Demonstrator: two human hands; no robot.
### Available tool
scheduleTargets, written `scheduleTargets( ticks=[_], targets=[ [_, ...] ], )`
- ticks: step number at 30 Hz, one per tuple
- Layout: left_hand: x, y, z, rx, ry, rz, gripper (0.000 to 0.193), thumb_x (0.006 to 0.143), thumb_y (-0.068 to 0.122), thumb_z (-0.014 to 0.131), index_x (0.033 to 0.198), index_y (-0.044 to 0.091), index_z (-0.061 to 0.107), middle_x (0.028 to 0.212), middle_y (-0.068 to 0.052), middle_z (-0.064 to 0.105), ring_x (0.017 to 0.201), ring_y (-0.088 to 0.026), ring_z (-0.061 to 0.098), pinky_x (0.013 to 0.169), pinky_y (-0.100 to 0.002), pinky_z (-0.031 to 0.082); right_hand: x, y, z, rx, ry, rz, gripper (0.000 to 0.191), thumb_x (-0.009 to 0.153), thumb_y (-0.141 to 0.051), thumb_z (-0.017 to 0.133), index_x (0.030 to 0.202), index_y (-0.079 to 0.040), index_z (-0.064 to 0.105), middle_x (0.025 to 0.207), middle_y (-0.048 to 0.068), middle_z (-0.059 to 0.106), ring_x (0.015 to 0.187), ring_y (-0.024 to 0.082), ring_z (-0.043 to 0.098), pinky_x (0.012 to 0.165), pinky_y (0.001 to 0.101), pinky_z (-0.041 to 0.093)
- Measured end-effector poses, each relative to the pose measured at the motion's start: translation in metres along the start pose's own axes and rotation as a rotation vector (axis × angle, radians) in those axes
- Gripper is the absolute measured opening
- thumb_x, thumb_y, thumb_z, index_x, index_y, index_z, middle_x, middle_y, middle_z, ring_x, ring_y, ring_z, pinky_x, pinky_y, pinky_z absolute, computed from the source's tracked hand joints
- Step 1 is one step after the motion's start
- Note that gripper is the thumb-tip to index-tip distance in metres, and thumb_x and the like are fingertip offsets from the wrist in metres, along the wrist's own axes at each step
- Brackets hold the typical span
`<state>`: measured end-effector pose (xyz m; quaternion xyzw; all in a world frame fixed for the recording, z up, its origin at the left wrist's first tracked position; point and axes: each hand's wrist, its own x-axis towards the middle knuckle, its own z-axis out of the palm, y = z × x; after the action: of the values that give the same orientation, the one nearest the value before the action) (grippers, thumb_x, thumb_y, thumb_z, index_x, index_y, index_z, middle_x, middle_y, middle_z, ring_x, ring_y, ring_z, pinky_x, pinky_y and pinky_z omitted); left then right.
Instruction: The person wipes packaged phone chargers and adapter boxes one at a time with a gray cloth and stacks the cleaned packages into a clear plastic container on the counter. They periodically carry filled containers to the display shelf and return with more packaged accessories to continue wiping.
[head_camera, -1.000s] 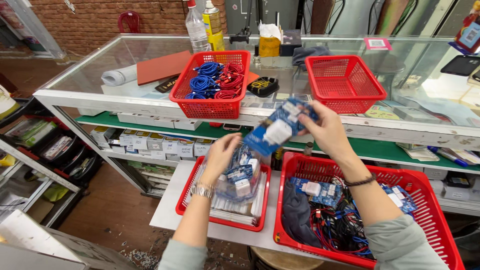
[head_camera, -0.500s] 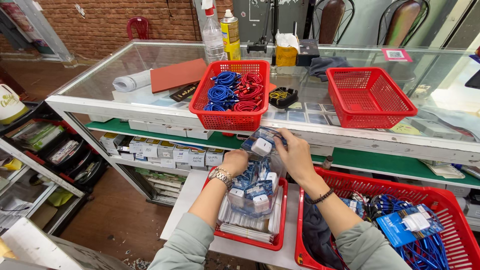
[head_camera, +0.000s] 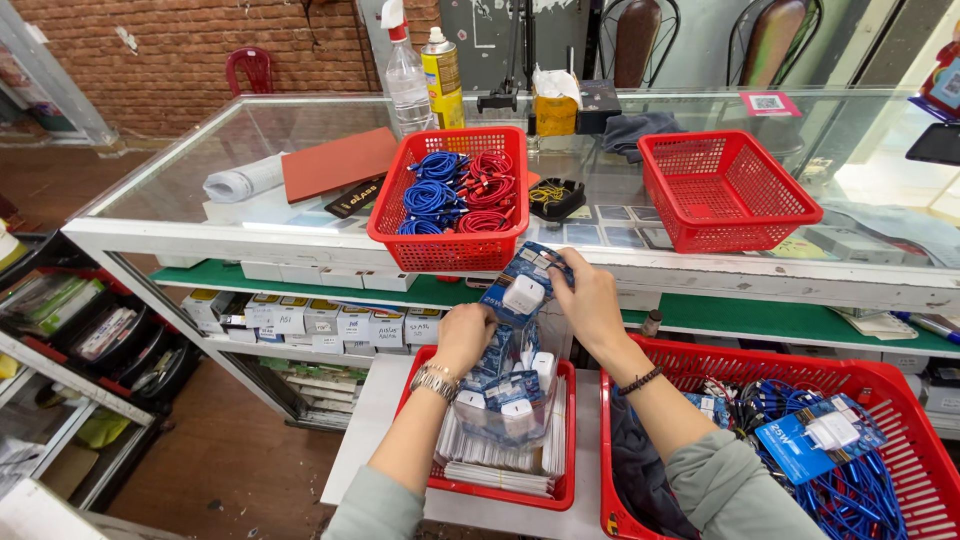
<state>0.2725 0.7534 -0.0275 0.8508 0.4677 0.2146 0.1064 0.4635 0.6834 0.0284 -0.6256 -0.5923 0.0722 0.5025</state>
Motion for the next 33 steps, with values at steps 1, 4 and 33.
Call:
scheduleTargets(
  ticks=[1, 4, 33],
  targets=[
    [-0.005, -0.002, 0.000, -0.050, 0.081, 0.025, 0.011, 0.083, 0.020, 0.076, 0.092, 0.015, 0.080, 0.092, -0.014, 0.075, 0.094, -0.033, 0.069, 0.084, -0.045, 0.055, 0.001, 0.002, 0.002, 0.014, -0.004, -0.016, 0.022, 0.094, -0.016, 0.065, 0.113, -0.006, 0.067, 0.074, 0.021, 0.069, 0.068, 0.038, 0.071, 0.064, 0.0444, 0.052],
    [-0.016, -0.008, -0.002, -0.131, 0.112, 0.127, 0.011, 0.083, 0.018, 0.075, 0.091, 0.012, 0.079, 0.091, -0.014, 0.074, 0.092, -0.034, 0.068, 0.081, -0.046, 0.054, 0.001, 0.006, 0.015, -0.015, -0.042, -0.124, 0.022, 0.092, -0.015, 0.067, 0.112, -0.006, 0.069, 0.081, 0.023, 0.070, 0.077, 0.042, 0.070, 0.067, 0.0474, 0.054],
    [-0.039, 0.075, 0.062, -0.312, 0.355, 0.174, 0.058, 0.102, 0.027, 0.056, 0.155, 0.008, 0.041, 0.166, -0.021, 0.030, 0.155, -0.044, 0.018, 0.124, -0.058, 0.014, -0.060, 0.105, -0.048, 0.035, -0.107, 0.137, 0.023, 0.096, -0.021, 0.063, 0.113, -0.010, 0.072, 0.098, 0.013, 0.077, 0.091, 0.033, 0.076, 0.080, 0.0411, 0.058]
  ],
)
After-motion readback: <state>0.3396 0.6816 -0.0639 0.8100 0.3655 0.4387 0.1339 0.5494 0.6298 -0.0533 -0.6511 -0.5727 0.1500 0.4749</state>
